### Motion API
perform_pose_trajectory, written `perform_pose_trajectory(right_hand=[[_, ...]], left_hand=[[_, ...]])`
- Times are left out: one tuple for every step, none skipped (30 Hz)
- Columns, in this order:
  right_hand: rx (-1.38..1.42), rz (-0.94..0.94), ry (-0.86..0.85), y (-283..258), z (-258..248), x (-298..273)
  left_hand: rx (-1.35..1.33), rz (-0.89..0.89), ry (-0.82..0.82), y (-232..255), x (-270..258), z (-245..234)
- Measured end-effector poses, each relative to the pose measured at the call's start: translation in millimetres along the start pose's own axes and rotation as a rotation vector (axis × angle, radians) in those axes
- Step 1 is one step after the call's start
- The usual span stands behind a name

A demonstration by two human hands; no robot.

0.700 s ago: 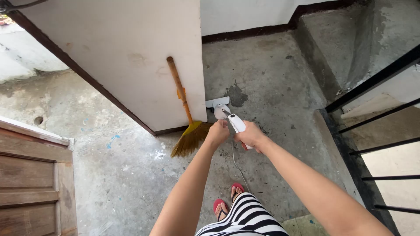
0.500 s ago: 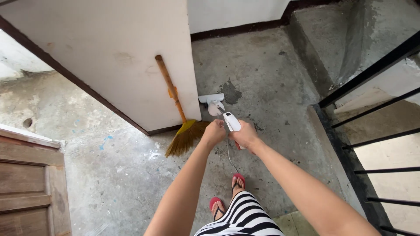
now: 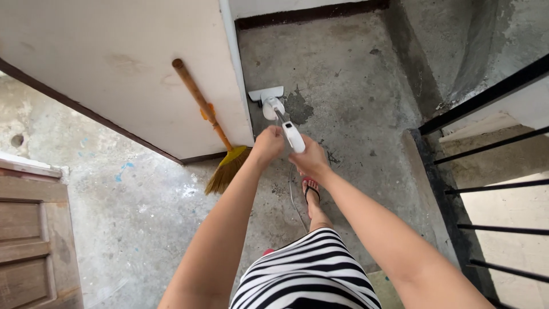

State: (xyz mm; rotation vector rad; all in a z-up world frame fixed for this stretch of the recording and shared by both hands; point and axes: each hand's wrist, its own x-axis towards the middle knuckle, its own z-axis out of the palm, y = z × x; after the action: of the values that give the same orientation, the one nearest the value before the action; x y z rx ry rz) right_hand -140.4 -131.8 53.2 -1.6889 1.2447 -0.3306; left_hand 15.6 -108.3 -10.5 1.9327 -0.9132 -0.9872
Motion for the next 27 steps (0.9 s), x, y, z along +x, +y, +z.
perform_pose_trajectory(right_hand=[[-0.005, 0.003, -0.010, 1.5, -4.6, 13.1], [0.018, -0.016, 0.001, -1.3, -10.8, 31.5], [0.041, -0.035, 0.011, -5.0, -18.3, 50.3], [0.036, -0.043, 0.007, -12.5, -26.0, 62.4], [0.002, -0.015, 0.016, -20.2, -34.1, 74.9], [-0.032, 0.014, 0.022, -28.1, -40.6, 88.5], [-0.039, 0.007, 0.014, -34.4, -45.6, 102.6], [-0.020, 0.034, 0.000, -40.2, -49.7, 114.7], [-0.001, 0.060, -0.013, -46.2, -53.5, 126.5], [-0.008, 0.044, -0.022, -33.4, -49.6, 151.3], [-0.020, -0.041, 0.000, -20.8, -45.4, 175.8], [-0.034, -0.126, 0.019, -7.0, -40.3, 197.6], [-0.041, -0.142, 0.009, -16.3, -45.6, 208.3], [-0.076, -0.102, 0.005, -24.6, -48.0, 216.8], [-0.112, -0.061, 0.000, -32.5, -49.8, 224.6], [-0.115, -0.075, -0.012, -35.7, -50.4, 239.1], [-0.115, -0.082, 0.011, -38.7, -50.4, 252.8], [-0.115, -0.086, 0.034, -40.3, -50.5, 264.9], [-0.119, -0.096, 0.022, -51.2, -56.5, 275.1], [-0.071, -0.034, -0.008, -61.6, -60.4, 282.9], [-0.023, 0.030, -0.039, -72.0, -63.7, 290.3], [-0.022, 0.023, -0.049, -73.9, -62.3, 304.0], [-0.001, 0.027, -0.042, -75.8, -60.4, 317.4], [0.020, 0.031, -0.034, -77.0, -59.4, 330.3], [0.020, 0.025, -0.042, -78.8, -55.8, 345.1], [0.035, 0.008, -0.046, -79.4, -52.4, 358.8], [0.049, -0.009, -0.051, -79.8, -48.6, 371.7]], left_hand=[[-0.005, -0.010, 0.003, 9.7, 4.6, 1.4], [-0.019, -0.061, -0.004, 23.5, 14.5, -0.1], [-0.033, -0.112, -0.010, 39.0, 24.9, -1.7], [-0.039, -0.111, -0.002, 32.6, 49.4, 10.2], [0.005, -0.057, 0.027, 26.8, 74.4, 22.0], [0.048, -0.008, 0.057, 19.4, 100.3, 32.7], [0.041, -0.012, 0.067, 32.3, 109.8, 34.6], [-0.032, -0.048, 0.098, 43.7, 117.0, 36.4], [-0.105, -0.083, 0.129, 55.2, 124.0, 37.9], [-0.113, -0.080, 0.147, 63.1, 133.5, 37.7], [-0.116, -0.104, 0.171, 70.6, 142.4, 37.5], [-0.121, -0.130, 0.195, 76.4, 148.0, 38.1], [-0.130, -0.129, 0.213, 82.7, 156.8, 37.0], [-0.146, -0.161, 0.230, 86.2, 163.4, 35.1], [-0.161, -0.192, 0.246, 89.0, 169.4, 33.3], [-0.166, -0.195, 0.263, 82.8, 180.2, 33.4], [-0.143, -0.191, 0.297, 76.0, 190.3, 33.6], [-0.120, -0.189, 0.328, 68.4, 198.9, 35.1], [-0.126, -0.194, 0.343, 69.9, 201.9, 32.0], [-0.132, -0.190, 0.346, 69.5, 202.8, 28.1], [-0.137, -0.186, 0.349, 68.7, 203.1, 23.9], [-0.136, -0.189, 0.361, 69.9, 206.1, 20.2], [-0.136, -0.214, 0.345, 70.7, 208.7, 16.5], [-0.137, -0.238, 0.327, 71.8, 211.2, 14.1], [-0.137, -0.240, 0.337, 75.5, 214.2, 9.7], [-0.136, -0.248, 0.334, 78.6, 216.1, 6.9], [-0.135, -0.256, 0.332, 81.2, 217.3, 4.2]])
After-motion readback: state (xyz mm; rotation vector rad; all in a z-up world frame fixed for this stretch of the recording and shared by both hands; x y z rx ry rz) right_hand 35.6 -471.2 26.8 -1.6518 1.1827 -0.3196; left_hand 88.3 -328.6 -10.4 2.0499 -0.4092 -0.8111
